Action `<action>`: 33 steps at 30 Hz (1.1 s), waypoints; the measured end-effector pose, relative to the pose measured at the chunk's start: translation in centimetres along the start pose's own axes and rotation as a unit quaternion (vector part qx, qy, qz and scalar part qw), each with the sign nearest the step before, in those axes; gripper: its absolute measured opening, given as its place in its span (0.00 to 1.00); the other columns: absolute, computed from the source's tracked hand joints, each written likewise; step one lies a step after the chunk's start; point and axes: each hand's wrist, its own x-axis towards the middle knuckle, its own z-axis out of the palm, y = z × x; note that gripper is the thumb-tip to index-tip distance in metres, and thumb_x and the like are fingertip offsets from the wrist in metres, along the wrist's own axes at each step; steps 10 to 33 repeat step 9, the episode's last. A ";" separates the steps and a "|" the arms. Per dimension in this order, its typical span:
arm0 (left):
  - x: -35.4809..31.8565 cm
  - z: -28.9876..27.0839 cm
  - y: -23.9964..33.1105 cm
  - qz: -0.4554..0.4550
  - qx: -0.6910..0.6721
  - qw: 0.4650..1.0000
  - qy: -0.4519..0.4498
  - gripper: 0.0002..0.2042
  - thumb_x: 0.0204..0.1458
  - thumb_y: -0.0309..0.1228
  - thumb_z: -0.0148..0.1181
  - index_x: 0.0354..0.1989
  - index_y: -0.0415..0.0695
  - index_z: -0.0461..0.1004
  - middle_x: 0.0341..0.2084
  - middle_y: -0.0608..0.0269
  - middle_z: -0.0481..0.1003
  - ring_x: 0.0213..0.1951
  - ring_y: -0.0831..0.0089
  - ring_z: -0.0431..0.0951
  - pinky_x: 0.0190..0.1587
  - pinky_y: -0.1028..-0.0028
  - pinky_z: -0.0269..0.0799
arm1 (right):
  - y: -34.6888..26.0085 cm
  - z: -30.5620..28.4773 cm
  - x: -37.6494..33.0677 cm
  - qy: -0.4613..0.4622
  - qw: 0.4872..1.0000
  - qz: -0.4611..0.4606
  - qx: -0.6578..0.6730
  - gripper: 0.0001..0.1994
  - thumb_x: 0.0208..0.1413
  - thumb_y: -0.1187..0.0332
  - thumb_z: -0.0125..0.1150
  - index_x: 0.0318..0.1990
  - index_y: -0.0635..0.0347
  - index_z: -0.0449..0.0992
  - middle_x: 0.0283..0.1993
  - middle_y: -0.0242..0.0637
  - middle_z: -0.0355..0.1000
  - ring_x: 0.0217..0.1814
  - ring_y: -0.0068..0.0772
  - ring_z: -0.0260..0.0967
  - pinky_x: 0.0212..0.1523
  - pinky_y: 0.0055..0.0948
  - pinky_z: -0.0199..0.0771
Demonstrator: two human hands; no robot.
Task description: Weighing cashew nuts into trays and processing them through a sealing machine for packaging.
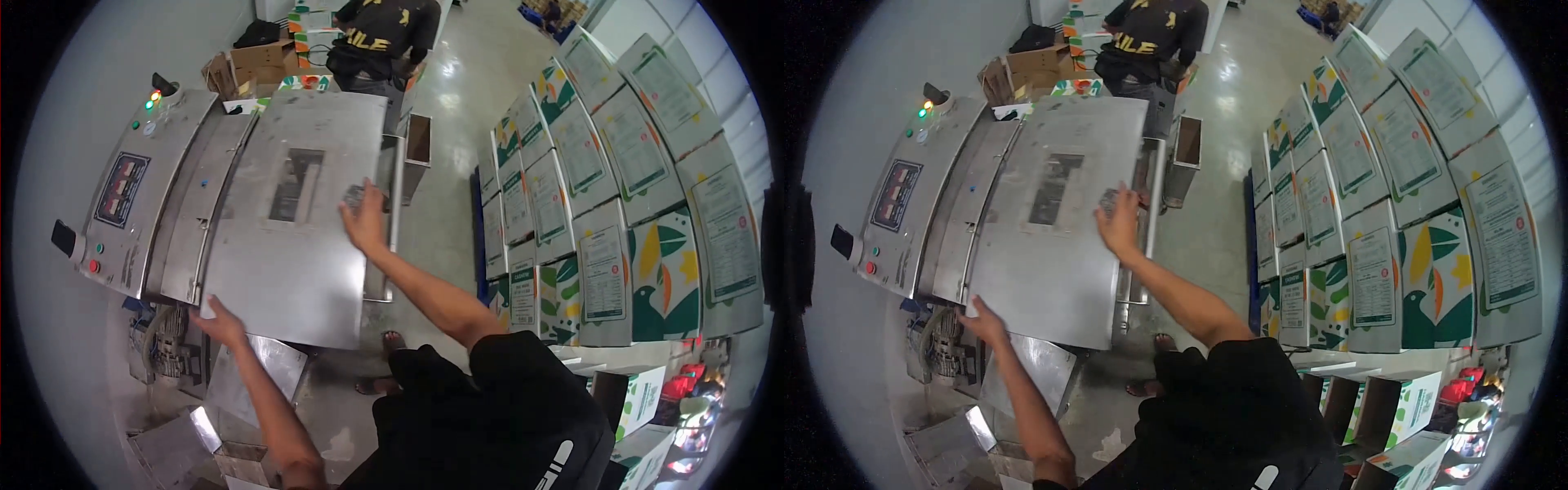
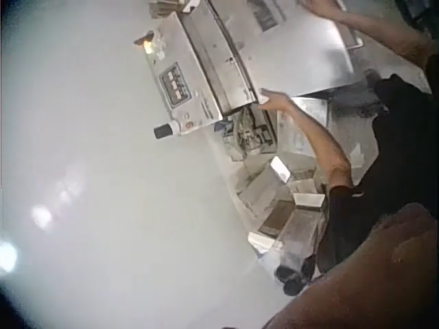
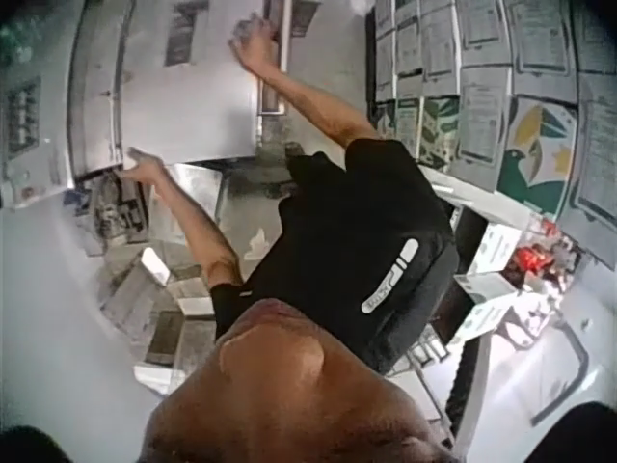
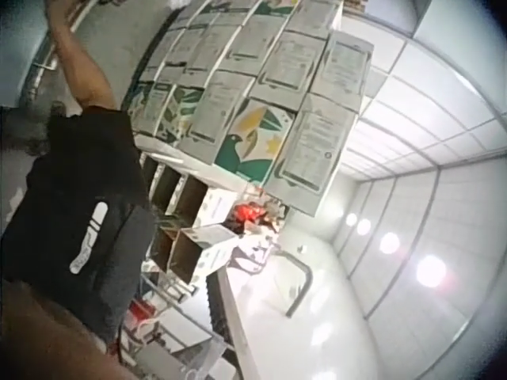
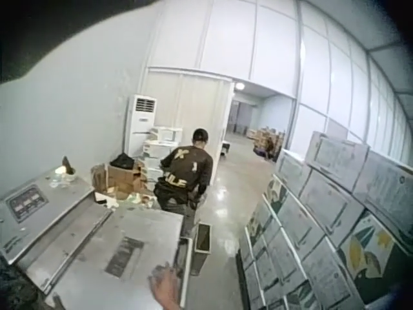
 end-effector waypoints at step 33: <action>-0.5 -0.8 -6.4 0.114 0.092 0.988 0.048 0.52 0.53 0.49 0.66 0.73 0.32 0.37 0.71 0.30 0.43 0.73 0.40 0.38 0.74 0.57 0.32 | -7.1 8.1 0.1 -0.045 0.962 0.230 0.138 0.51 0.50 0.61 0.70 0.72 0.73 0.41 0.73 0.64 0.46 0.77 0.60 0.41 0.76 0.45 0.42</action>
